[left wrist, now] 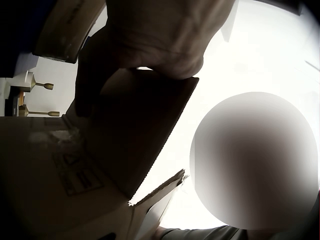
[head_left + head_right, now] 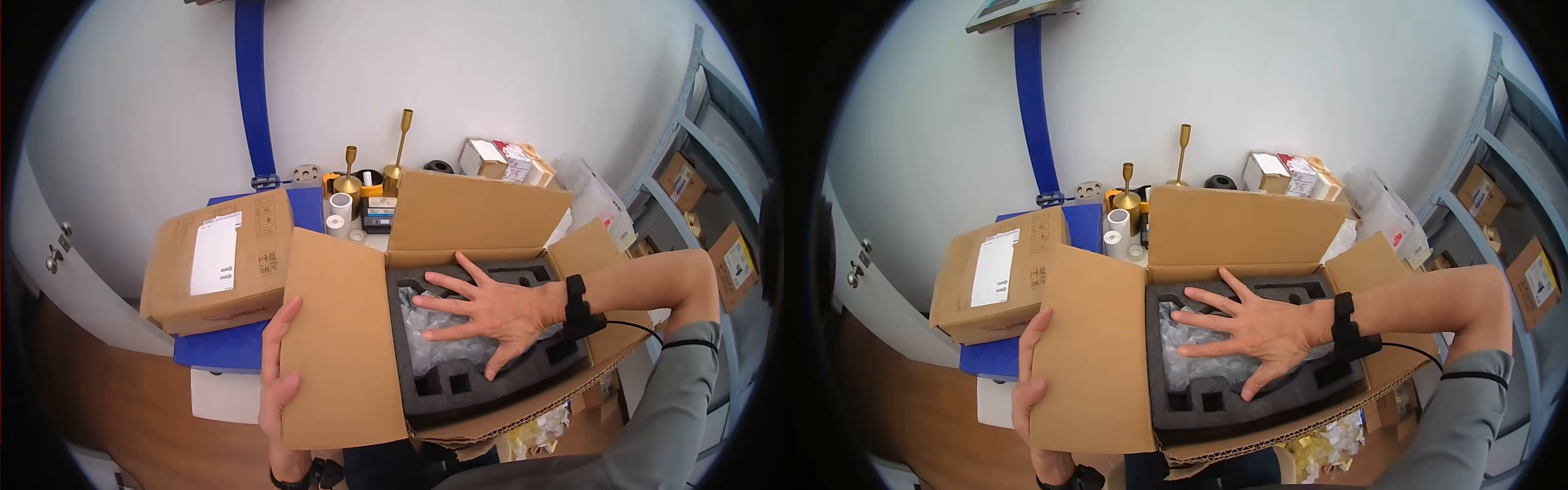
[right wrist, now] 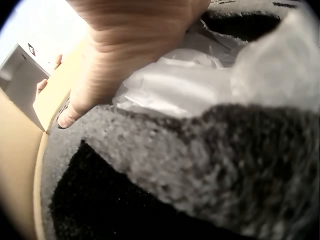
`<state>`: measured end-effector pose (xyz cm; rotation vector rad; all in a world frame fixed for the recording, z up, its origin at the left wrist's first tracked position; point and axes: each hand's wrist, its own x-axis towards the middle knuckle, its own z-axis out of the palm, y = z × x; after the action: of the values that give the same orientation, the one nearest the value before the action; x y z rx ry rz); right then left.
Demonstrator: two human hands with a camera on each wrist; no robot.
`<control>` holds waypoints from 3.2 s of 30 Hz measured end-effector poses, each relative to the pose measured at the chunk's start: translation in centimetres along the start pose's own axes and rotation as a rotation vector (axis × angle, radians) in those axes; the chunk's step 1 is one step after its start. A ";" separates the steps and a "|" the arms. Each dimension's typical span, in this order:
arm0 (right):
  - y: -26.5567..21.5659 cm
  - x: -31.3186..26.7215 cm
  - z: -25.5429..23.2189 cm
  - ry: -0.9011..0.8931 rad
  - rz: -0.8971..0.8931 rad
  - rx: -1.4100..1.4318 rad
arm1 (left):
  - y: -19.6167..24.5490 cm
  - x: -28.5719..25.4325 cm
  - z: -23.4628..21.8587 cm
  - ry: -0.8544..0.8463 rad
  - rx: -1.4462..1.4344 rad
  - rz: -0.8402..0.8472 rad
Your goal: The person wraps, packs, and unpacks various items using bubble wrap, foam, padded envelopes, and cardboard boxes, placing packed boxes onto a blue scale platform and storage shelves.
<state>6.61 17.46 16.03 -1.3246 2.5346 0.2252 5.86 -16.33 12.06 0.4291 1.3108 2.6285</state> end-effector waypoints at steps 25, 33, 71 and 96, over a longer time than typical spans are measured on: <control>-2.5 -10.8 -2.9 0.435 0.673 -0.171 | -0.7 -0.4 3.4 -0.086 -0.007 0.275; -8.6 -18.5 0.6 0.301 1.256 0.019 | -3.4 -2.1 5.2 -0.318 0.666 0.397; 0.6 -14.6 4.6 1.312 0.879 0.450 | -6.8 -3.3 3.8 -0.336 0.681 0.186; -8.7 -13.0 10.4 1.266 0.693 1.510 | -7.5 4.8 4.7 -0.245 0.501 -0.167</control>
<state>22.62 25.33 10.02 0.2248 2.3646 -2.4268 3.11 -7.04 9.60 0.6516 1.8181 2.0193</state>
